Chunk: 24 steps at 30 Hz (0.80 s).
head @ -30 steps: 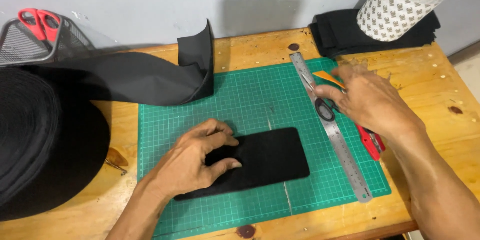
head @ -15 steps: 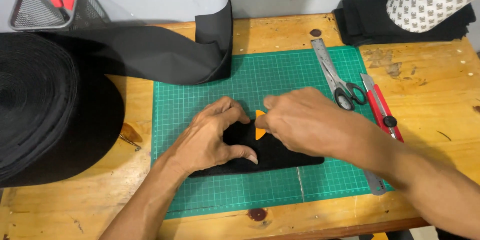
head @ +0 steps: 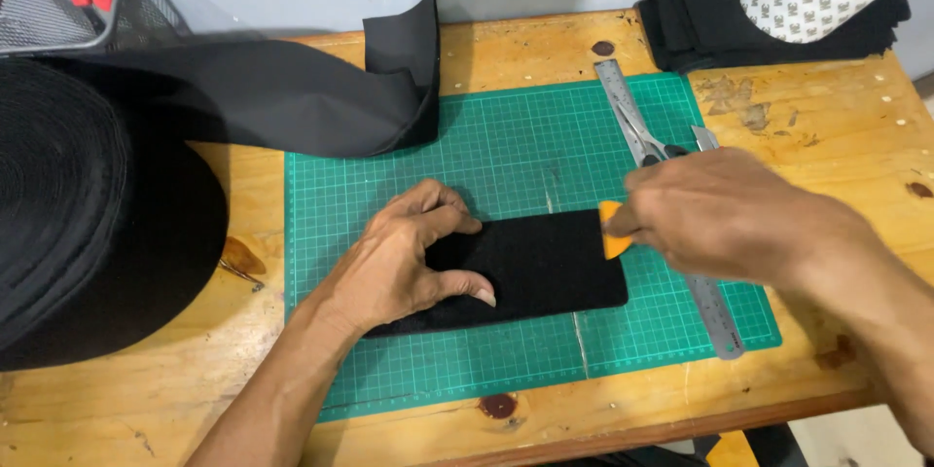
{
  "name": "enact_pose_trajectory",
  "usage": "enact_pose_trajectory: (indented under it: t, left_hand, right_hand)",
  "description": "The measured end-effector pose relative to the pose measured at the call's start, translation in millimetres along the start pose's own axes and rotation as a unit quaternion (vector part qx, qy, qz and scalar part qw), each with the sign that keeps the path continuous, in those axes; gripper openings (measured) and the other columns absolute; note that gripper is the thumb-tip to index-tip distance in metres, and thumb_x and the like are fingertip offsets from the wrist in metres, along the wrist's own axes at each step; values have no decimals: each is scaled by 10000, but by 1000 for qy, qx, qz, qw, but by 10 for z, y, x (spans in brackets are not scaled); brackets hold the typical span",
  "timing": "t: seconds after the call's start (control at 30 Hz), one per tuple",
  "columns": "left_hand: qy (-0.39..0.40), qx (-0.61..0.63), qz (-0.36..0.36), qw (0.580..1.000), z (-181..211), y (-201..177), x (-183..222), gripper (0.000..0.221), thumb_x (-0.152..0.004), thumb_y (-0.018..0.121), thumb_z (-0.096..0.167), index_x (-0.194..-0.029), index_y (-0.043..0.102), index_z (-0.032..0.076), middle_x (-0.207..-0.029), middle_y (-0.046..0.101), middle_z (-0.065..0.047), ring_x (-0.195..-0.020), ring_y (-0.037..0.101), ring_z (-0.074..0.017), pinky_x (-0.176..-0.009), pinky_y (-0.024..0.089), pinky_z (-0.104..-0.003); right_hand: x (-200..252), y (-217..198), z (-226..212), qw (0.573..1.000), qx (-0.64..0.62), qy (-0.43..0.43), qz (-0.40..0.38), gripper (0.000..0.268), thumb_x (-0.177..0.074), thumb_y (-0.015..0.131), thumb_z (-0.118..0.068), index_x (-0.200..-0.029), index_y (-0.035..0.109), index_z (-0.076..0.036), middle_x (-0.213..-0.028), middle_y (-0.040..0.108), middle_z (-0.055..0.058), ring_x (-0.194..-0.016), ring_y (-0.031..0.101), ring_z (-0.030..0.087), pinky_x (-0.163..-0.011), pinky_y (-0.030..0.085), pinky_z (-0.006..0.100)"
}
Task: Trimming the edges of black fabric strips and smoothing them onto a cutting mat using scissors, a ruler, and a scraper.
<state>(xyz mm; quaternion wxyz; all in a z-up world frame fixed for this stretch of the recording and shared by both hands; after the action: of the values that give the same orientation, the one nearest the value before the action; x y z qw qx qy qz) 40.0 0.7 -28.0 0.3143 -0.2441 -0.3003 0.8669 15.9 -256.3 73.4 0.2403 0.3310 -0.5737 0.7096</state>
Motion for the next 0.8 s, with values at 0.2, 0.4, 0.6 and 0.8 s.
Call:
enact_pose_trajectory:
  t: [0.2,0.4,0.6,0.8]
  left_hand:
    - [3,11,-1,1000,-2,-5,-8,632,-698,884,489,-1118,719,47,-1082,620,-55,-1003,644,-230,-837,528,-359]
    - [15,8,13,1000,57,-27,5,837,-531,929,574,-1131,718,31,-1047,577,-54,-958,603,-223,-793,509,-352]
    - [30,-5,7,1000,32,-24,-4,813,-589,900,580,-1150,718,21,-1054,573,-62,-962,598,-236,-790,509,-364]
    - [15,6,3,1000,24,-10,11,792,-581,919,549,-1144,717,30,-1057,559,-52,-983,589,-232,-801,506,-365]
  right_hand:
    - [293,-86,-98,998,13,21,49,548,-978,370,-29,-1330,621,-366,-1568,454,-56,-1617,299,70,-717,745,262]
    - [-161,27,-667,960,100,-238,109,231,-885,595,-19,-1023,701,-172,-931,600,64,-764,653,372,-573,484,541]
    - [-102,274,-342,939,127,-266,177,255,-827,498,-47,-646,594,-199,-642,514,30,-523,532,333,-484,315,535]
    - [100,254,39,988,152,-26,2,290,-1007,425,-121,-947,681,-243,-777,570,-67,-774,593,142,-694,509,356]
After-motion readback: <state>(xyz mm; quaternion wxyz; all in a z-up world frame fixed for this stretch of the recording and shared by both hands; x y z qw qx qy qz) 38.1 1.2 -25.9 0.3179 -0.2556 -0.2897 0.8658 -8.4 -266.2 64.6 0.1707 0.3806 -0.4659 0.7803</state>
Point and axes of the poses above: each hand's wrist, its own x-axis away from the middle knuckle, its own y-axis out of the palm, z = x × y, the point moved 2 cm from there along -x, towards the middle knuckle
